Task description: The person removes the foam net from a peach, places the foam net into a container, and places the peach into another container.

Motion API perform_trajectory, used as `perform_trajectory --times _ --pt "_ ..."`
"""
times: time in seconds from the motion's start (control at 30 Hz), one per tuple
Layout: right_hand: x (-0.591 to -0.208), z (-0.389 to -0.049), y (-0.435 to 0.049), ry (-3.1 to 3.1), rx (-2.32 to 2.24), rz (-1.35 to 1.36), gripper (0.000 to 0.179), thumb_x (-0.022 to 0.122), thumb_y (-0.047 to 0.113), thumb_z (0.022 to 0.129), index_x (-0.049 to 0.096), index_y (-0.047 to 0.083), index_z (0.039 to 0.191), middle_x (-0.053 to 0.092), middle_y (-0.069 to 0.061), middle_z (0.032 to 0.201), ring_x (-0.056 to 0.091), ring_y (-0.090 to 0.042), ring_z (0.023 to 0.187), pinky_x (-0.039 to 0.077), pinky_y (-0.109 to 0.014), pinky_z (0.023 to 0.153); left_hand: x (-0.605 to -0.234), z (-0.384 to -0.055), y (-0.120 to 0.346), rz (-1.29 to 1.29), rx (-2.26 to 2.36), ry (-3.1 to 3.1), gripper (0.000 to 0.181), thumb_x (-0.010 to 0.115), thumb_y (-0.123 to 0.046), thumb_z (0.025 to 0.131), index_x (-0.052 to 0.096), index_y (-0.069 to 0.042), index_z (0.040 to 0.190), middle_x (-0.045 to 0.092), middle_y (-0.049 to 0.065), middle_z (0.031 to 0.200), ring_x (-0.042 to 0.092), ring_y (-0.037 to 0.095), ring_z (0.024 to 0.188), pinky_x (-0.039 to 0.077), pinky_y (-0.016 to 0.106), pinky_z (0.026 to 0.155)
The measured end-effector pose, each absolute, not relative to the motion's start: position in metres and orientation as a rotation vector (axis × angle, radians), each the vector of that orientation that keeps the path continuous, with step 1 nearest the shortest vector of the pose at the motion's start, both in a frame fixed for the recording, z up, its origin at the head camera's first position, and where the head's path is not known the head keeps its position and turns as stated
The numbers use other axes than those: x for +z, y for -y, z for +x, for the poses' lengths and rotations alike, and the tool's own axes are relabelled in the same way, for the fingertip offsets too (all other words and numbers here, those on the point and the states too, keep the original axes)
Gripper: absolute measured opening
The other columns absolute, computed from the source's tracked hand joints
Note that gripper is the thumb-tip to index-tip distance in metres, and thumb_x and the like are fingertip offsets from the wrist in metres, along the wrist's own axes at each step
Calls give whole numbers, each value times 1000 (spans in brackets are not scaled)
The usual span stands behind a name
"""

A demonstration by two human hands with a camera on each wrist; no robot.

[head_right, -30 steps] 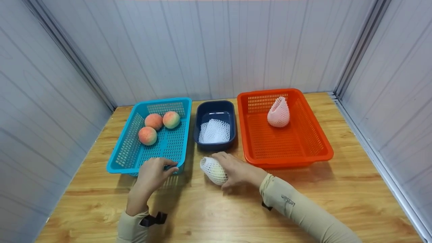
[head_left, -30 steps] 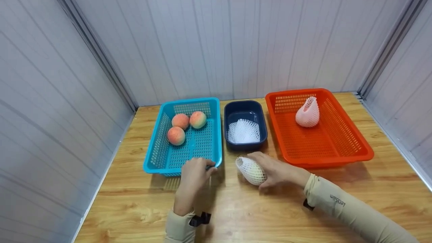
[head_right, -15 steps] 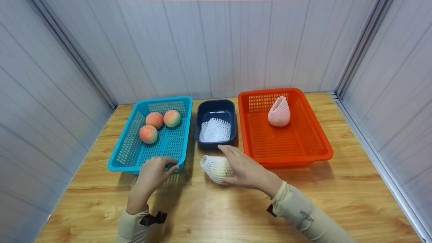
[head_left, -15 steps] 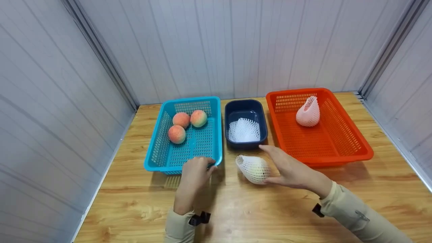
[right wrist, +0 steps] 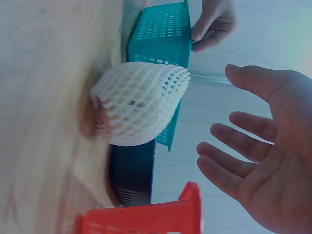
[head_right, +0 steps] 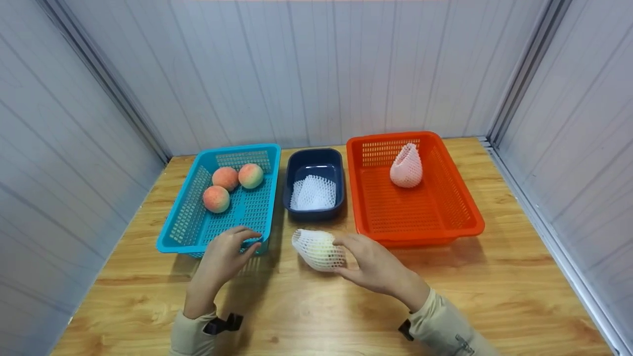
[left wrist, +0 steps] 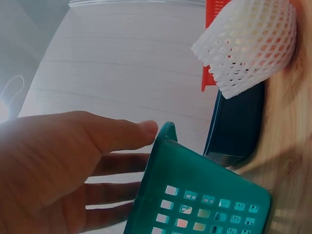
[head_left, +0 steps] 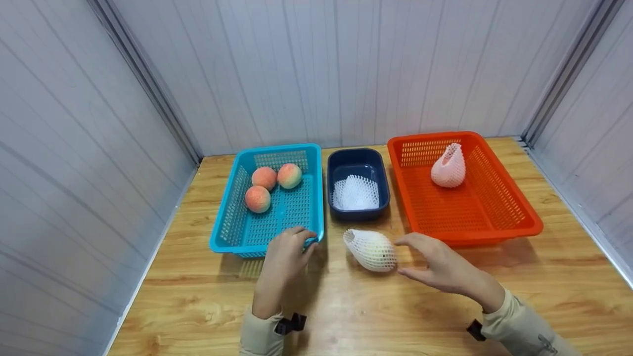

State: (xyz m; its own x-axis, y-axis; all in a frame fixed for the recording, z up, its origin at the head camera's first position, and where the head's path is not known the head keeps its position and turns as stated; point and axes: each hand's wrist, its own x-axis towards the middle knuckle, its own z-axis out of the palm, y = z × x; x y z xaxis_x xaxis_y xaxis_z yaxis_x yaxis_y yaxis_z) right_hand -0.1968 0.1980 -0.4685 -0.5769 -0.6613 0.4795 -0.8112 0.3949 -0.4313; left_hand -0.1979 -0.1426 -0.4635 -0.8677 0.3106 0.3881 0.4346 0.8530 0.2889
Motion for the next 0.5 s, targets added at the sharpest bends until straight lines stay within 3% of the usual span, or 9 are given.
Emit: perform_trajectory --times 0.27,0.5 --pt "-485 -195 -196 2491 970 1279 36 82 15 78 66 7 110 66 1 106 63 -18 97 52 -39 82 -467 -197 141 -659 -545 2452 10 80 -10 79 76 -12 88 69 -1 85 67 18 80 55 34 68" --pt "-485 -201 -191 2509 977 1242 30 82 16 78 68 7 103 68 0 97 60 -11 83 53 -34 70 -473 -197 144 -597 -495 2433 8 80 -9 78 76 -12 85 70 -1 82 67 19 76 55 34 65"
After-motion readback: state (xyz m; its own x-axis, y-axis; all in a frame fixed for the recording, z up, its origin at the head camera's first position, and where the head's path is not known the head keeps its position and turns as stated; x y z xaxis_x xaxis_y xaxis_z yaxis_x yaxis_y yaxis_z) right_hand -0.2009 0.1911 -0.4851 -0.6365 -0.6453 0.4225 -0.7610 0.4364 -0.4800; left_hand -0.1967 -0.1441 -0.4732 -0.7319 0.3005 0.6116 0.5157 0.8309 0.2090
